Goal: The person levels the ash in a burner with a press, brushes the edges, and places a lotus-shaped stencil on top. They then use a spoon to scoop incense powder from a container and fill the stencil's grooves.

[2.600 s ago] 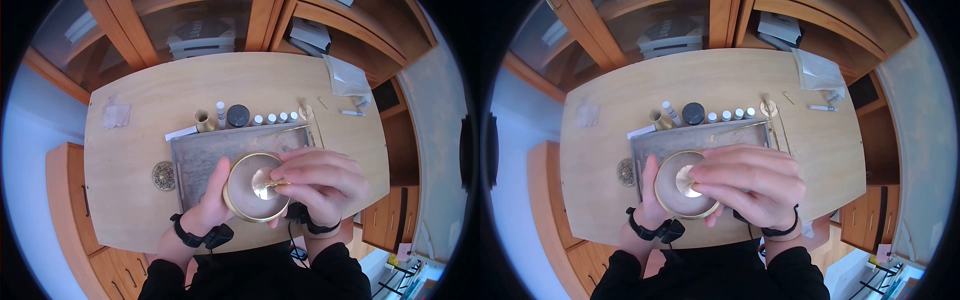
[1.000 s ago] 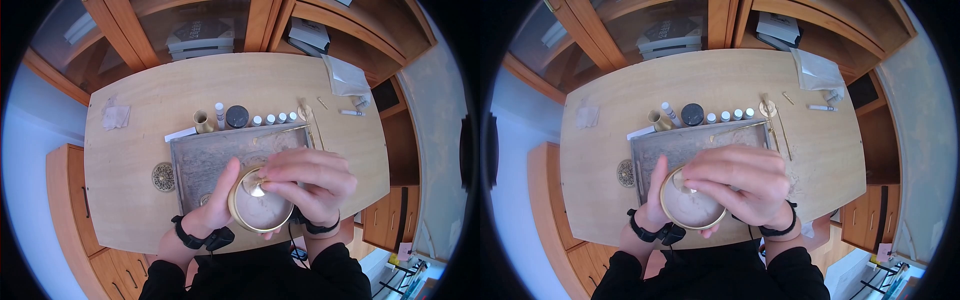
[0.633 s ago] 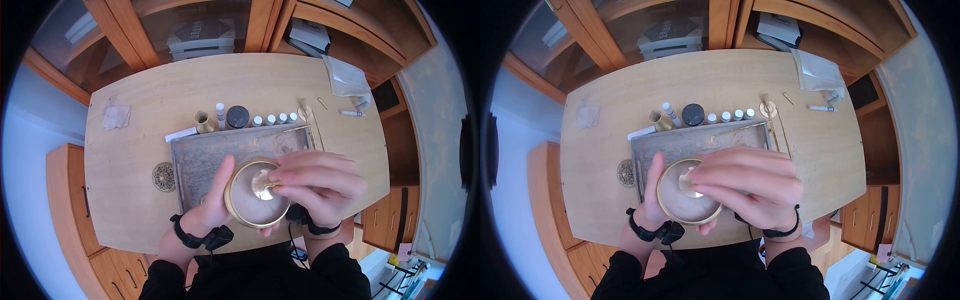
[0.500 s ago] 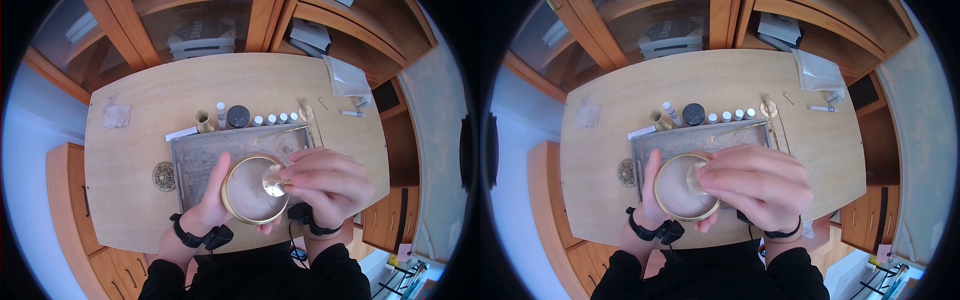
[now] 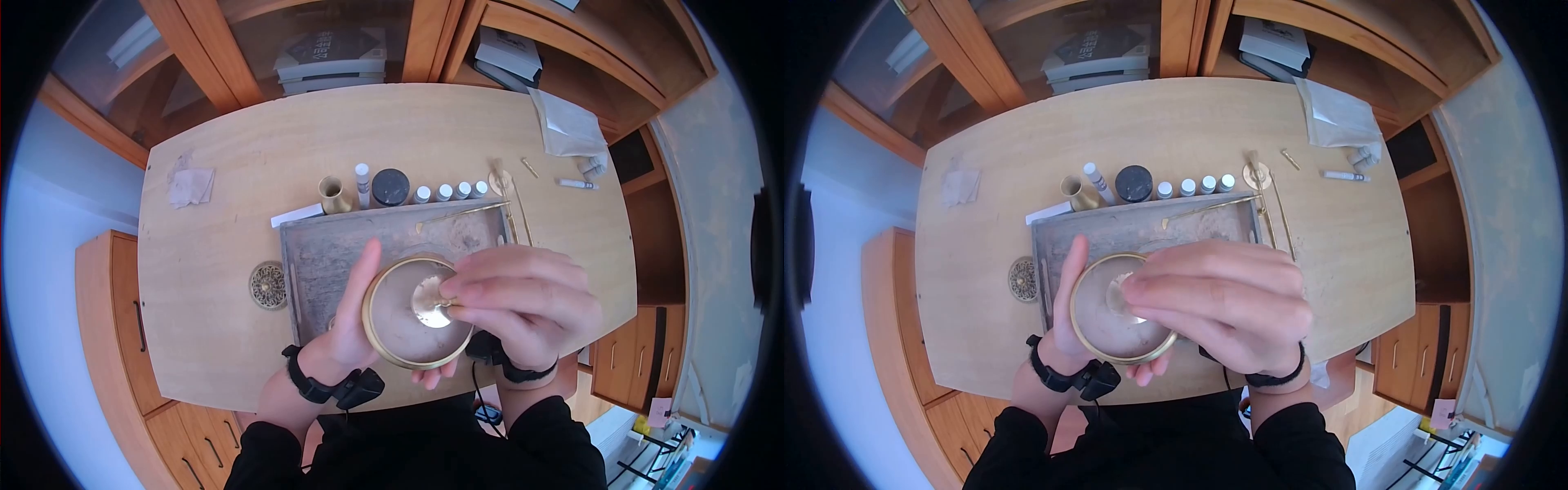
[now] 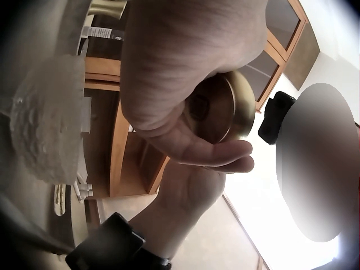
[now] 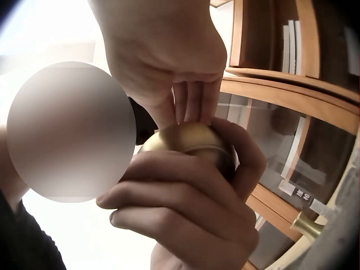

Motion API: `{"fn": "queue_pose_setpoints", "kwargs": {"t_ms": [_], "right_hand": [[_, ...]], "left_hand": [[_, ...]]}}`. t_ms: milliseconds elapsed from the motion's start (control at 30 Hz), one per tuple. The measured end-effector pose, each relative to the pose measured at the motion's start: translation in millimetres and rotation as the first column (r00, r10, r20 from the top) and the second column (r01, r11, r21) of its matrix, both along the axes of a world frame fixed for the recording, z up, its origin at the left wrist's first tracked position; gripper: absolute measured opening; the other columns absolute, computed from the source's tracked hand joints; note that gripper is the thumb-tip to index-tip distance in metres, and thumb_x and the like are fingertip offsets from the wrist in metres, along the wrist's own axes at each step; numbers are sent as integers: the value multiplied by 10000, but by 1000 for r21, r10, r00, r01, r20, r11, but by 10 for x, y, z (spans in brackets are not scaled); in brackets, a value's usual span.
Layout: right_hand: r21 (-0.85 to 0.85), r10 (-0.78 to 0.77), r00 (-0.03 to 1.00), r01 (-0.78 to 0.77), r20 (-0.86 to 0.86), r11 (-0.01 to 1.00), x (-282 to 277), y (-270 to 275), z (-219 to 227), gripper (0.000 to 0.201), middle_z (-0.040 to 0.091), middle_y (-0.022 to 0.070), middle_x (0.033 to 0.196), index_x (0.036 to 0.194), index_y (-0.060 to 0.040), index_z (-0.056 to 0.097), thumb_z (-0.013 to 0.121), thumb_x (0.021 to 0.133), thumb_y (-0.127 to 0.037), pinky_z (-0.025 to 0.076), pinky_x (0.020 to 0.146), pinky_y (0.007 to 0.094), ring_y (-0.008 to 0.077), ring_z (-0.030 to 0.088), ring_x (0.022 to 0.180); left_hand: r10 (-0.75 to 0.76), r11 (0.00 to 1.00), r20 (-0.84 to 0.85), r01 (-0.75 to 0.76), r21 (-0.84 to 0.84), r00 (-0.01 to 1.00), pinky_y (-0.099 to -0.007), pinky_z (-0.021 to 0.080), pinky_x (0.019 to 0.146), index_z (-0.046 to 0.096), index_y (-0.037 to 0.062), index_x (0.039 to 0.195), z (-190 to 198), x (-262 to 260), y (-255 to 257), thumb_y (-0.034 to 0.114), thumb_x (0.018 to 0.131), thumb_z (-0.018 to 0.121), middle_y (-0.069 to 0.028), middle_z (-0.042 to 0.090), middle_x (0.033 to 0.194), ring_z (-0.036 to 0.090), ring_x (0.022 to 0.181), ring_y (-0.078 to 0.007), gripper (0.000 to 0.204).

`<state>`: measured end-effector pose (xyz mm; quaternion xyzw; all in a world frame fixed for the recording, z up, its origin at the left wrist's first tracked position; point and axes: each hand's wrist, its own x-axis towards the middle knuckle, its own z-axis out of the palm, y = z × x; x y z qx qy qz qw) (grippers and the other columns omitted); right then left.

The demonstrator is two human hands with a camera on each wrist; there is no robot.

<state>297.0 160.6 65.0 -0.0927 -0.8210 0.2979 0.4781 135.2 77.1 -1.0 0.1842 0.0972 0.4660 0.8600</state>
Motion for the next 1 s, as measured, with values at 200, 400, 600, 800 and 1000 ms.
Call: {"fn": "queue_pose_setpoints", "kwargs": {"t_ms": [200,400,600,800,1000], "right_hand": [[-125,36,997,-27,66,992,-52,2,-11,175,704,130,798,900,3,729,749,727,-15,541,607,298,252,697,694],[-105,63,996,-57,61,993,-76,21,-54,162,704,131,805,892,6,726,744,732,-18,542,607,299,260,696,685],[-104,66,996,-59,62,993,-84,18,-63,154,704,129,805,876,7,722,748,730,-33,545,605,302,258,697,686],[-149,26,997,-15,76,989,-31,-36,42,153,706,128,769,828,7,722,771,690,-37,553,627,313,258,700,683],[-165,-49,999,47,-12,985,51,-42,48,141,708,126,726,756,0,721,794,640,-37,568,668,338,264,698,669]], "left_hand": [[1,1000,-21,-2,-26,1000,-305,517,425,494,-66,1226,-45,44,-4,860,792,6,-326,625,798,664,581,-328,1133],[-36,998,-111,41,41,993,-289,542,470,521,-9,1148,36,36,10,783,865,10,-211,655,785,680,609,-254,985],[-44,998,-114,50,48,992,-292,544,480,523,-6,1149,35,43,0,775,871,5,-210,654,787,679,613,-258,978],[-44,998,-80,47,34,996,-295,537,488,496,9,1202,32,40,-24,782,866,9,-227,652,813,678,625,-267,973],[1,1000,-11,-2,-23,1000,-298,527,481,446,17,1299,21,7,-11,806,846,19,-250,650,837,678,632,-276,1005]]}}
